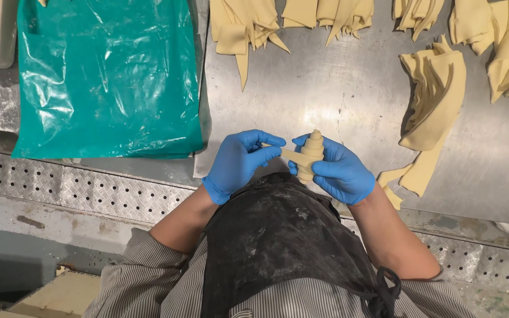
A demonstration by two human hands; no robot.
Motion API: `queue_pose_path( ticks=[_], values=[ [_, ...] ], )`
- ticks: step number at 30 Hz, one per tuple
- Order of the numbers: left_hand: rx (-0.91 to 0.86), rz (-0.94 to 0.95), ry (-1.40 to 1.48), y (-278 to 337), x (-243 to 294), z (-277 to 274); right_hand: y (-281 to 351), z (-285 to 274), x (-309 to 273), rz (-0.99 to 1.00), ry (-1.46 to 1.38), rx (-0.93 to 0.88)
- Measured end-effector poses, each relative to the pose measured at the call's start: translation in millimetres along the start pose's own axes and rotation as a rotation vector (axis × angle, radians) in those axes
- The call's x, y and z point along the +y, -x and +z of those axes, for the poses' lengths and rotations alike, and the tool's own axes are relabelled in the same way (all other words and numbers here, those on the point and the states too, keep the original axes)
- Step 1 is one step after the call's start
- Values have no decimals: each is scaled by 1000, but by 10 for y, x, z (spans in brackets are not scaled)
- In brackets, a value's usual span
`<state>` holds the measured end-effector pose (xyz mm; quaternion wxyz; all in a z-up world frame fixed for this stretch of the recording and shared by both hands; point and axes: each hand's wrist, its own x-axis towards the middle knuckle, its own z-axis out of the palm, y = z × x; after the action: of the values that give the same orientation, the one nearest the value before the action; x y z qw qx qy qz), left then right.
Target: Roll triangular pieces of dough into croissants and arrange them on a tray.
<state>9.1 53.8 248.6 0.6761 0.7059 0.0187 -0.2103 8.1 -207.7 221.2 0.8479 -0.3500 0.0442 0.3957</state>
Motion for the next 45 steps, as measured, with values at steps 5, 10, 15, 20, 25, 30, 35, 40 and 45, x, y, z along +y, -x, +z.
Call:
queue_pose_path(
  ticks=[5,10,15,20,25,30,35,40,45],
  values=[
    [-19,46,29,1,-6,-210,-235,223,47,-1,-66,12],
    [20,39,62,11,-20,-503,-530,413,126,26,-15,10],
    [22,71,137,36,-69,-947,-895,542,272,21,-93,0],
    [6,77,164,-35,-239,-1418,-1371,845,432,39,-88,23],
    [52,24,100,-119,-397,-2015,-1984,1021,544,74,-50,-113],
    [165,15,89,-157,-520,-2738,-3210,1015,305,-56,227,134],
    [234,-88,143,-103,-819,-3259,-5039,299,121,-327,641,407],
    [314,-152,182,-47,-1018,-3529,-6238,-170,6,-492,899,638],
    [378,-188,202,-57,-1246,-3735,-6645,-200,194,-848,1460,722]
  ],
)
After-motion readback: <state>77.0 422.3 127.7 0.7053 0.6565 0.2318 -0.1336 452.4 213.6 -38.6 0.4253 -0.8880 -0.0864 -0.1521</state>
